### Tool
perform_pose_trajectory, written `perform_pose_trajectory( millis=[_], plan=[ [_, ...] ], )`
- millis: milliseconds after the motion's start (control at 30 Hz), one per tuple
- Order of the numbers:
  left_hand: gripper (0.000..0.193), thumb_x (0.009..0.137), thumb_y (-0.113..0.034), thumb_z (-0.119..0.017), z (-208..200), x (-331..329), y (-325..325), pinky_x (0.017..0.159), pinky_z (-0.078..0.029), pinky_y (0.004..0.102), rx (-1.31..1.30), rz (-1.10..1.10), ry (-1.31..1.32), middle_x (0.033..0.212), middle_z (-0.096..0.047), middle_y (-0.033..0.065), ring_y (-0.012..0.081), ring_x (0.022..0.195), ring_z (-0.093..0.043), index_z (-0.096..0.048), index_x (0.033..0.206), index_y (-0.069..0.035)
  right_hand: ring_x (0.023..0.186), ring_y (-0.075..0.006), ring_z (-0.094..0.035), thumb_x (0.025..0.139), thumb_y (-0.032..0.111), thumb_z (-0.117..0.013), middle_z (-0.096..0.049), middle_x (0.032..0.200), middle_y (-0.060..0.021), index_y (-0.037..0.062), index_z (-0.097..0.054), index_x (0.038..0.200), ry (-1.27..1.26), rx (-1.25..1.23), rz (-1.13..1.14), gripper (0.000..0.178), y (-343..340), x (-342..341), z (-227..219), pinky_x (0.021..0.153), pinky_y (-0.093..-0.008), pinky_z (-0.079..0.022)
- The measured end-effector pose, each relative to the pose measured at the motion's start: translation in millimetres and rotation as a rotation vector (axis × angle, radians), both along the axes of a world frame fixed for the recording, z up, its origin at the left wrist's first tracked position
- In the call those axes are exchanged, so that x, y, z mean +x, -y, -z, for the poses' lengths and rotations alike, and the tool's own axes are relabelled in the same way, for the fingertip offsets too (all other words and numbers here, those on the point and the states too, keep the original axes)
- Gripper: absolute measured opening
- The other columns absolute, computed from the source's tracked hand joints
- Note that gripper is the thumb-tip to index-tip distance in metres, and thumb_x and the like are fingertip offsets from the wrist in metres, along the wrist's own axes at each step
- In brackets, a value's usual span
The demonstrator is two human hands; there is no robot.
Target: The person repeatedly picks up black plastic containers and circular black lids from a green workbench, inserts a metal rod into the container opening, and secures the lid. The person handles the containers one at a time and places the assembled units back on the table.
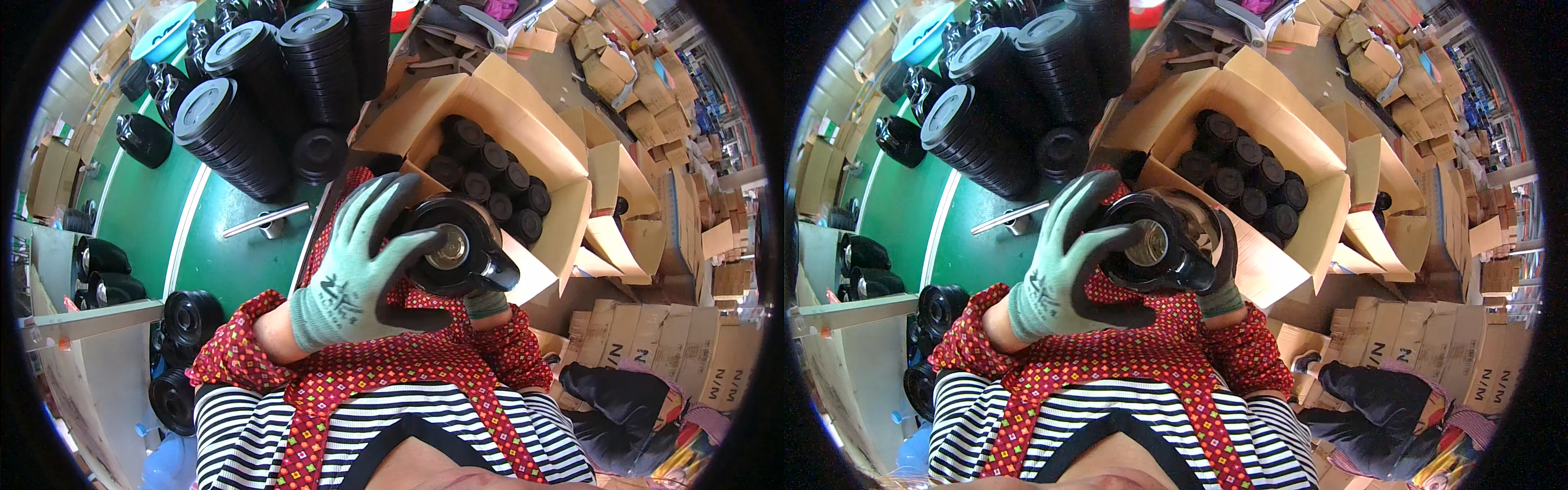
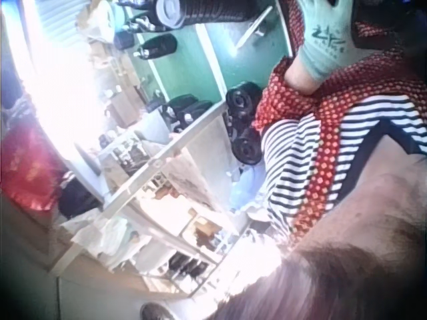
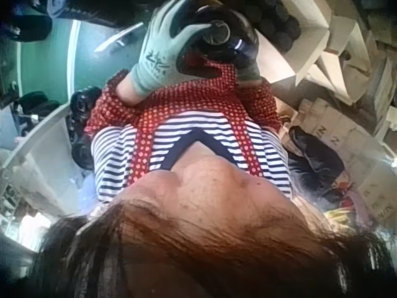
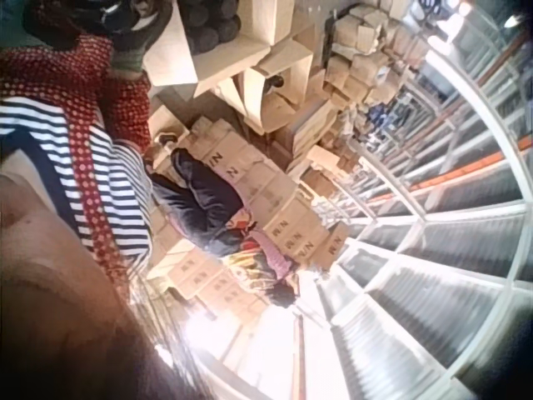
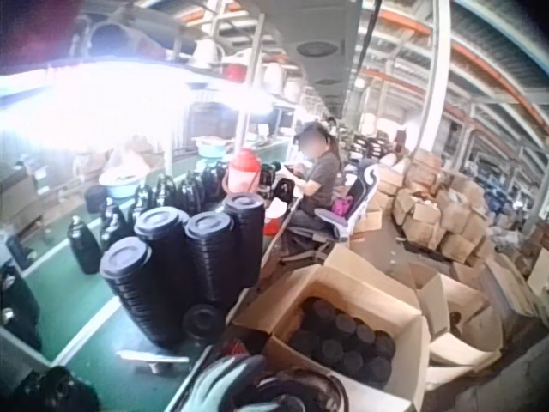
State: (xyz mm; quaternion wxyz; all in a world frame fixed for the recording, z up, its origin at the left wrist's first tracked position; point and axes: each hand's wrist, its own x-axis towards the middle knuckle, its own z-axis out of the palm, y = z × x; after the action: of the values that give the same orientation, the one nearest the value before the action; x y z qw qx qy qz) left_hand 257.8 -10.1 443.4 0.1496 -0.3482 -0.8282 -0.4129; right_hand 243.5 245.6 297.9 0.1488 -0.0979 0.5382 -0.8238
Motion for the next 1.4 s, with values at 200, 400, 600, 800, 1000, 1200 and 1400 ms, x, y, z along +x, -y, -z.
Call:
perform_pose_trajectory(
  millis=[200,400,600,800,1000,1200,1400],
  plan=[
    [0.073,0.067,-0.040,-0.096,12,-2,-2,0.120,-0.031,0.0621,0.024,-0.035,0.011,0.158,-0.038,0.0298,0.0548,0.147,-0.034,-0.069,0.132,-0.021,0.136,-0.0273,-0.058,0.094,0.016,-0.078,-0.055,0.151,-0.0146,0.0045,-0.043,0.155,0.040,-0.146,-0.050,0.071,2,-5,-21,0.117,-0.0422,-0.048],
    [0.063,0.065,-0.032,-0.097,30,-5,12,0.118,-0.037,0.0530,0.171,-0.035,0.160,0.153,-0.042,0.0264,0.0456,0.141,-0.045,-0.077,0.121,-0.011,0.132,-0.0282,-0.060,0.102,0.016,-0.068,-0.061,0.143,-0.0170,-0.0021,-0.050,0.146,-0.259,0.275,0.304,0.051,-16,-1,-20,0.109,-0.0418,-0.054],
    [0.060,0.064,-0.027,-0.098,96,30,3,0.117,-0.037,0.0535,0.315,-0.086,0.223,0.155,-0.037,0.0285,0.0495,0.142,-0.043,-0.076,0.118,-0.013,0.124,-0.0221,-0.062,0.111,0.036,-0.050,-0.065,0.139,-0.0149,-0.0010,-0.056,0.146,0.154,0.223,0.421,0.052,-35,-8,-43,0.110,-0.0368,-0.048],
    [0.067,0.074,-0.020,-0.092,117,34,62,0.116,-0.044,0.0477,-0.019,0.072,0.358,0.153,-0.049,0.0236,0.0408,0.140,-0.051,-0.067,0.135,-0.011,0.090,-0.0151,-0.072,0.099,0.024,-0.071,-0.080,0.101,-0.0110,-0.0009,-0.078,0.114,-0.235,0.912,0.292,0.031,-39,-66,-72,0.082,-0.0312,-0.056],
    [0.107,0.070,-0.023,-0.091,183,-12,201,0.121,-0.028,0.0573,-0.656,-0.678,0.287,0.156,-0.043,0.0268,0.0447,0.145,-0.041,-0.035,0.160,-0.007,0.084,-0.0347,-0.073,0.087,0.047,-0.078,-0.075,0.087,-0.0146,0.0094,-0.080,0.095,-0.514,1.309,0.087,0.039,9,-62,-44,0.078,-0.0461,-0.056],
    [0.072,0.085,-0.005,-0.078,188,-11,231,0.100,-0.054,0.0429,-0.459,-0.436,0.502,0.136,-0.066,0.0205,0.0382,0.118,-0.067,-0.053,0.153,-0.011,0.112,-0.0337,-0.066,0.096,0.032,-0.070,-0.063,0.129,-0.0235,0.0044,-0.072,0.122,-0.522,1.344,-0.086,0.038,18,-34,-40,0.085,-0.0470,-0.054],
    [0.049,0.090,0.005,-0.071,89,-2,143,0.090,-0.057,0.0362,-0.106,-0.499,0.585,0.125,-0.070,0.0218,0.0374,0.103,-0.073,-0.065,0.139,-0.003,0.082,-0.0246,-0.073,0.097,0.009,-0.063,-0.072,0.094,-0.0141,0.0058,-0.064,0.135,-0.212,0.726,0.013,0.038,6,-29,-81,0.077,-0.0340,-0.056]
  ],
)
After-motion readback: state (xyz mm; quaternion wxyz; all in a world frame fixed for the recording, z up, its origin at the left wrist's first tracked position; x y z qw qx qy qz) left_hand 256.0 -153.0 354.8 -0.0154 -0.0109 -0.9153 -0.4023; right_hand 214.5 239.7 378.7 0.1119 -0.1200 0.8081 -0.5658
